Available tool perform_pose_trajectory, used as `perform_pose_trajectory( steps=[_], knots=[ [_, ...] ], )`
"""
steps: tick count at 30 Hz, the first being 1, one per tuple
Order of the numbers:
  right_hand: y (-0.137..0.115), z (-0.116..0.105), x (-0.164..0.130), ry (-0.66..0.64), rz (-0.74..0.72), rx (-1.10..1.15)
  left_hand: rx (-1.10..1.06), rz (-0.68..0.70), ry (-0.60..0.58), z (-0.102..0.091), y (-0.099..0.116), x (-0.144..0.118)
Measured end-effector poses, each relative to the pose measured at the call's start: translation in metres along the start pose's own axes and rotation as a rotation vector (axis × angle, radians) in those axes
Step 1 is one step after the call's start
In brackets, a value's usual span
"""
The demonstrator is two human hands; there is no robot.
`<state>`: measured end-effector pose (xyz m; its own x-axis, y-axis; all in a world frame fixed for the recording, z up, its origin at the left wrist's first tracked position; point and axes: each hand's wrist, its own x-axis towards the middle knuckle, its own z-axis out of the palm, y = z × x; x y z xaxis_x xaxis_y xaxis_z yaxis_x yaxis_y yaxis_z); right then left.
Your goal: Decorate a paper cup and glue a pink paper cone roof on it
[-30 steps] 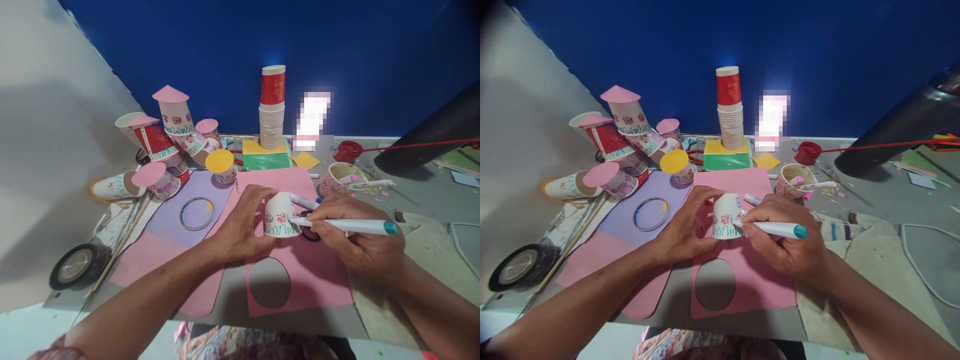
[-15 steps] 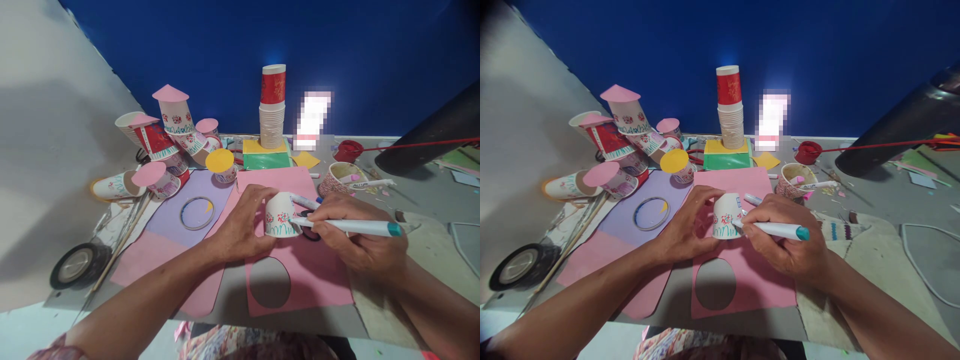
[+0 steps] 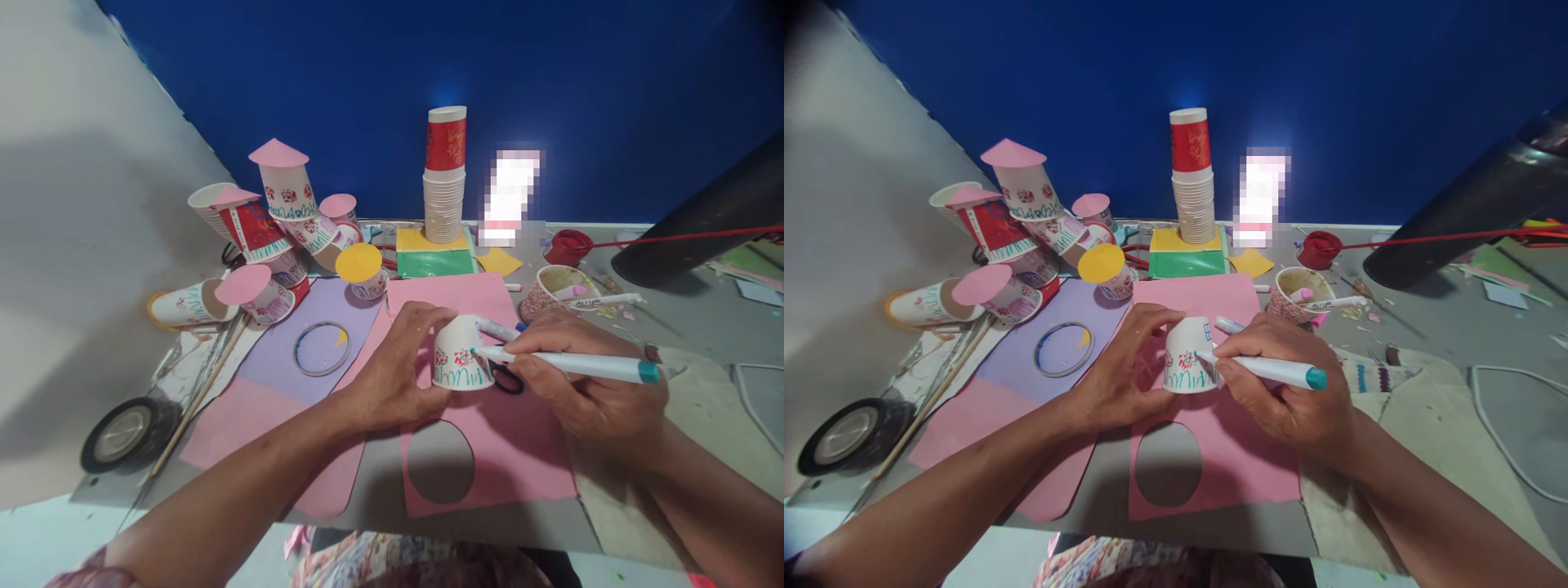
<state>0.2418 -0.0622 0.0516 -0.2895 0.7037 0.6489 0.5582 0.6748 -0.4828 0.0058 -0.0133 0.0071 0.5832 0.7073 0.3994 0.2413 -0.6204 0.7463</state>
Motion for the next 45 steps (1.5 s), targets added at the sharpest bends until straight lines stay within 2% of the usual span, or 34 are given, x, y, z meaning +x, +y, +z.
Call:
perform_pose_trajectory(
  steps=[21, 33, 40, 45],
  knots=[
    [-0.0020, 0.0011, -0.0009, 0.001, 0.016, 0.009, 0.026, -0.010, -0.007, 0.0007, 0.0005, -0.0005],
    [-0.0025, 0.0018, 0.0014, 0.000, -0.029, 0.013, 0.041, 0.082, 0.002, 0.0016, 0.0015, 0.0003],
    [-0.0032, 0.0015, 0.0013, -0.040, -0.016, 0.009, 0.035, 0.068, -0.013, 0.0007, 0.0013, 0.0001],
    [-0.0040, 0.0020, 0.0001, -0.010, -0.005, 0.033, 0.041, 0.081, -0.012, 0.0016, 0.0000, -0.0009]
  ],
)
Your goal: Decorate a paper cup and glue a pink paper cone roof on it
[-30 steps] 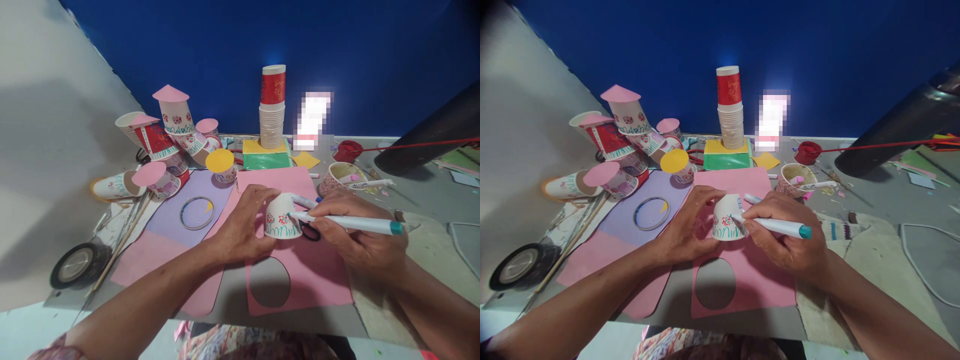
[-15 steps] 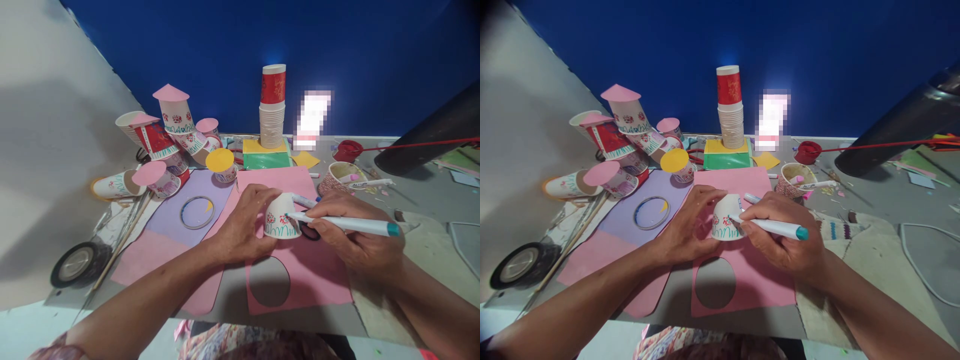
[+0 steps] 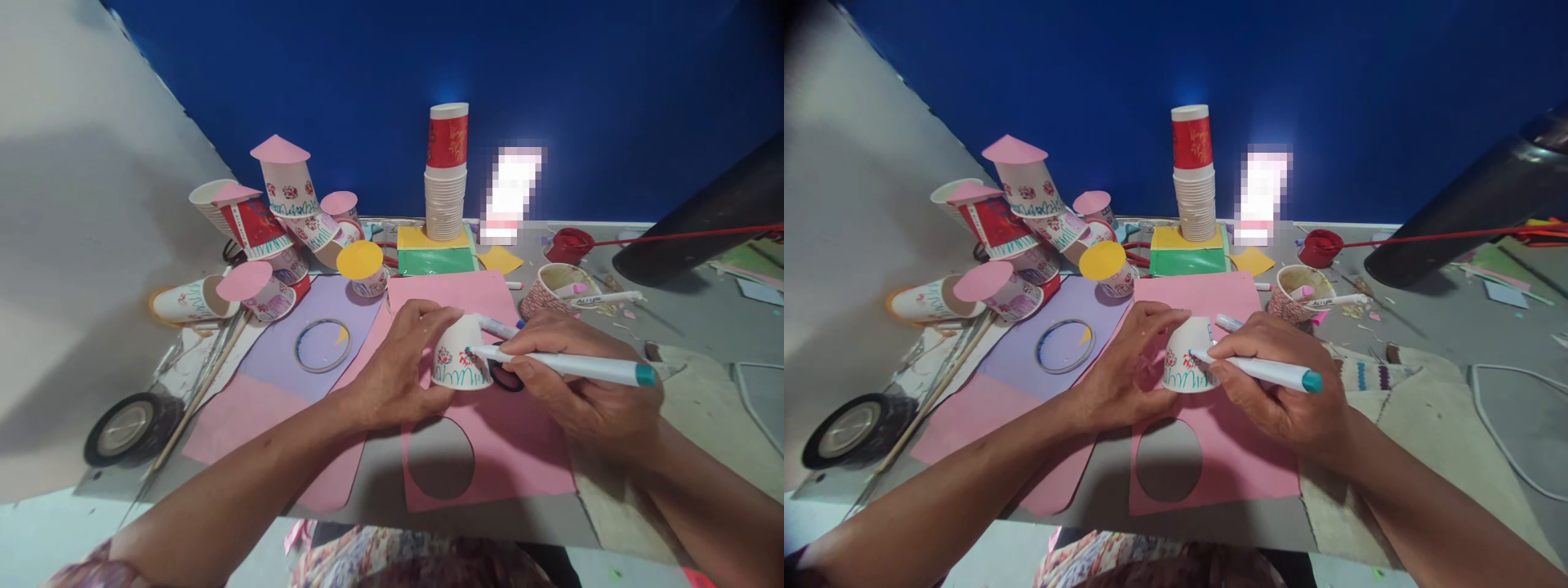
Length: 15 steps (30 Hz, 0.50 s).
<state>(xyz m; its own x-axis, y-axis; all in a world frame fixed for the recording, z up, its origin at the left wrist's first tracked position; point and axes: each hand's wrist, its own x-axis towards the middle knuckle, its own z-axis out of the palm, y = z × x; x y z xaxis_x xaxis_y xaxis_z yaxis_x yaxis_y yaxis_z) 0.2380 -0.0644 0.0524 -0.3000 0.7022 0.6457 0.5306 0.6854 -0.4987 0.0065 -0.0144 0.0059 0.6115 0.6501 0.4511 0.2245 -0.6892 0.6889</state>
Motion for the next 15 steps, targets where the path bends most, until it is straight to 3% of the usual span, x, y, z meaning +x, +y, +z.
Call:
perform_pose_trajectory(
  steps=[15],
  knots=[
    [0.0015, -0.0004, -0.0012, -0.063, -0.008, 0.009, -0.004, -0.001, 0.009, 0.0006, -0.0015, -0.0012]
  ],
)
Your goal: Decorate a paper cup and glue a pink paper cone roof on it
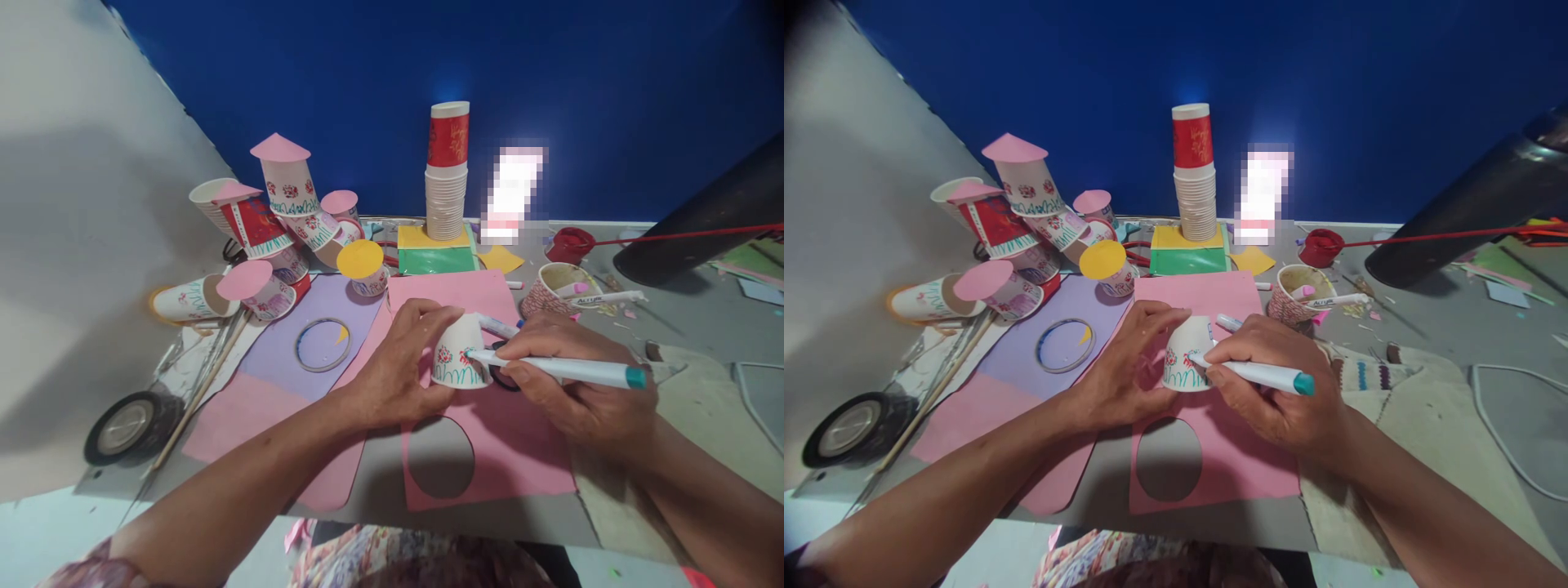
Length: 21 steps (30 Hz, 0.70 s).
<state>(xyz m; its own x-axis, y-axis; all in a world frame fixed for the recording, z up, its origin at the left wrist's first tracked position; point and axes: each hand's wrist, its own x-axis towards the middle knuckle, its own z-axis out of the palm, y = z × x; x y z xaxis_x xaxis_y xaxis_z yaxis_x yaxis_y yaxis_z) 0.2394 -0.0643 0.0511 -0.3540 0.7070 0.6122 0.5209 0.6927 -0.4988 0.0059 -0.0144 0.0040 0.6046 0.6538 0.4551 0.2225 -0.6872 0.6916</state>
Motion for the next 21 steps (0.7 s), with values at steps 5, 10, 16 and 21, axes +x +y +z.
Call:
perform_pose_trajectory(
  steps=[5, 10, 16, 21],
  knots=[
    [0.0002, 0.0005, 0.0006, 0.006, -0.003, 0.007, -0.003, -0.005, -0.010, 0.0001, -0.0001, 0.0006],
    [0.0002, 0.0011, 0.0003, 0.015, -0.008, 0.026, -0.001, -0.009, -0.011, 0.0001, 0.0002, 0.0009],
    [-0.0001, -0.0012, -0.0018, 0.062, 0.002, 0.047, 0.004, 0.003, -0.003, -0.0008, 0.0004, 0.0002],
    [-0.0011, 0.0005, -0.0005, 0.052, -0.039, 0.045, 0.008, 0.019, 0.013, 0.0001, -0.0020, 0.0004]
  ],
)
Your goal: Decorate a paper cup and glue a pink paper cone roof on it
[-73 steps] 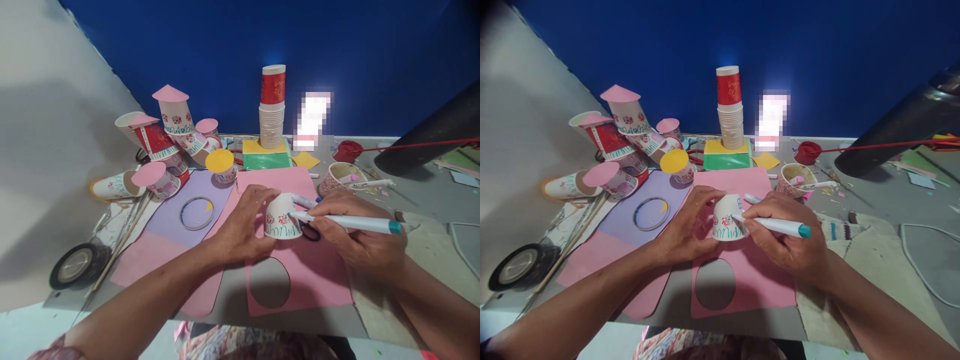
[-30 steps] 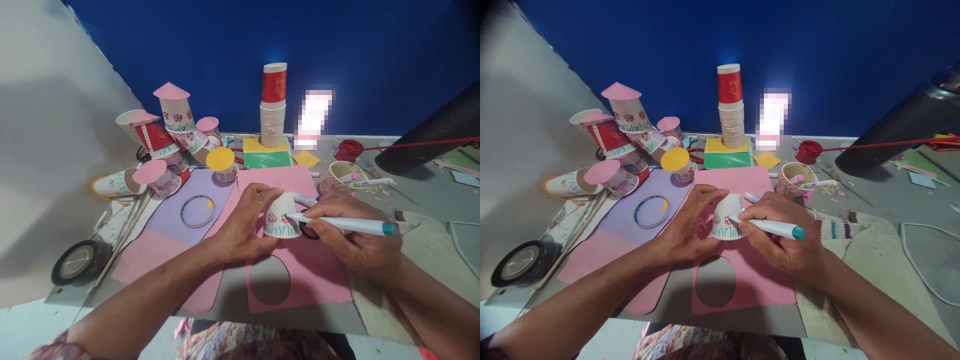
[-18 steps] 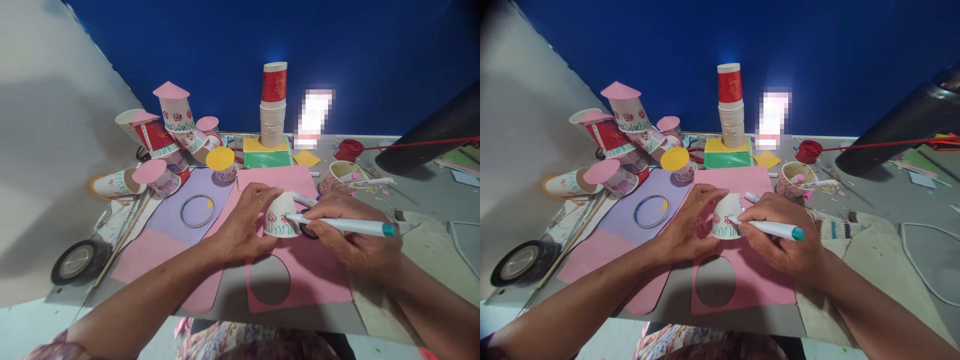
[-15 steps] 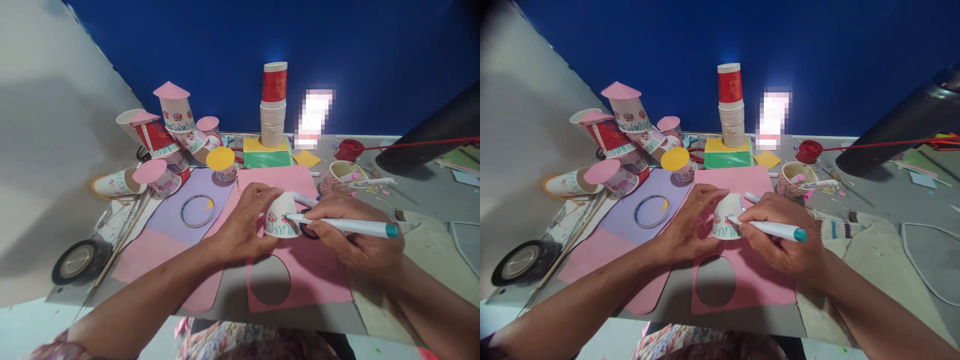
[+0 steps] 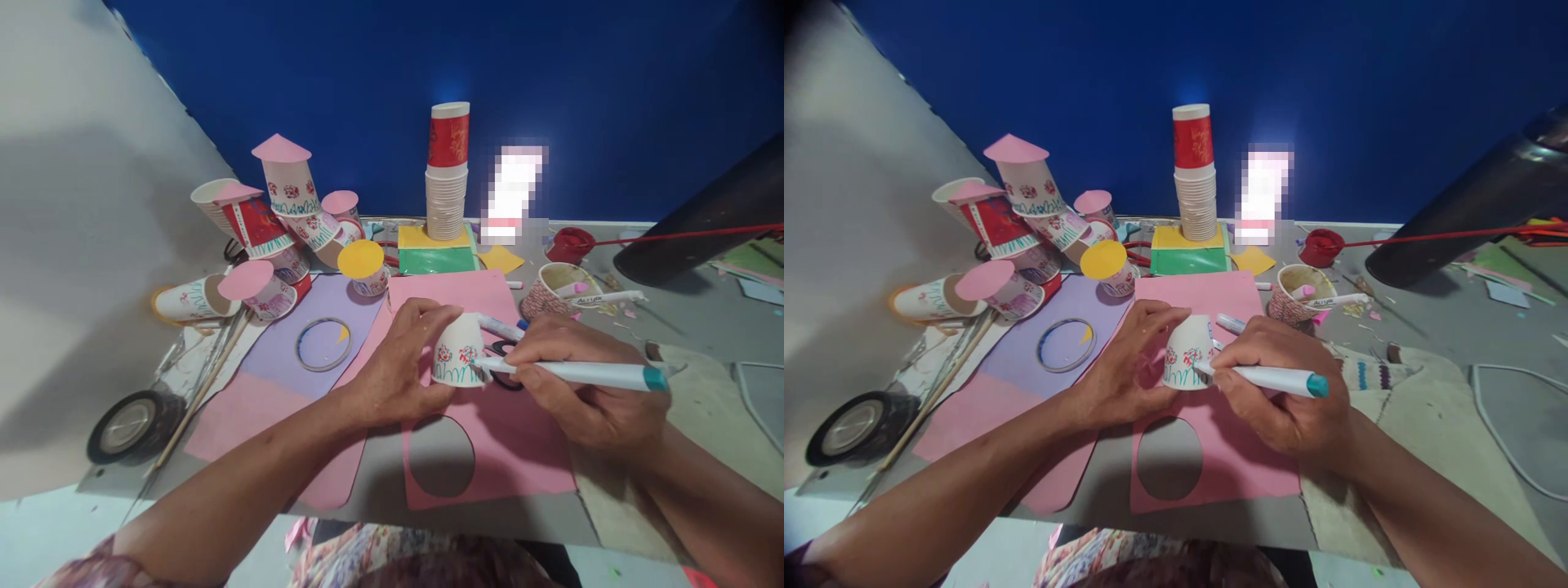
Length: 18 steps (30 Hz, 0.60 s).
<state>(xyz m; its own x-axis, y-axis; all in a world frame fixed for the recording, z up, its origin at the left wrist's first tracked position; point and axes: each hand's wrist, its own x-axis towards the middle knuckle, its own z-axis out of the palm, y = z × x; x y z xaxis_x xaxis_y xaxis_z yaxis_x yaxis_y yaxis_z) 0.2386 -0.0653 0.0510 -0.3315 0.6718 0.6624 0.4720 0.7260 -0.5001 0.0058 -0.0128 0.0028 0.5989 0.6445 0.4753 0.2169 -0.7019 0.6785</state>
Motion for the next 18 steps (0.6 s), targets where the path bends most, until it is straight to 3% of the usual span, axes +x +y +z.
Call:
perform_pose_trajectory(
  steps=[18],
  knots=[
    [-0.0001, 0.0010, 0.0006, -0.067, 0.035, -0.020, 0.006, -0.020, -0.011, 0.0007, 0.0002, 0.0006]
  ],
)
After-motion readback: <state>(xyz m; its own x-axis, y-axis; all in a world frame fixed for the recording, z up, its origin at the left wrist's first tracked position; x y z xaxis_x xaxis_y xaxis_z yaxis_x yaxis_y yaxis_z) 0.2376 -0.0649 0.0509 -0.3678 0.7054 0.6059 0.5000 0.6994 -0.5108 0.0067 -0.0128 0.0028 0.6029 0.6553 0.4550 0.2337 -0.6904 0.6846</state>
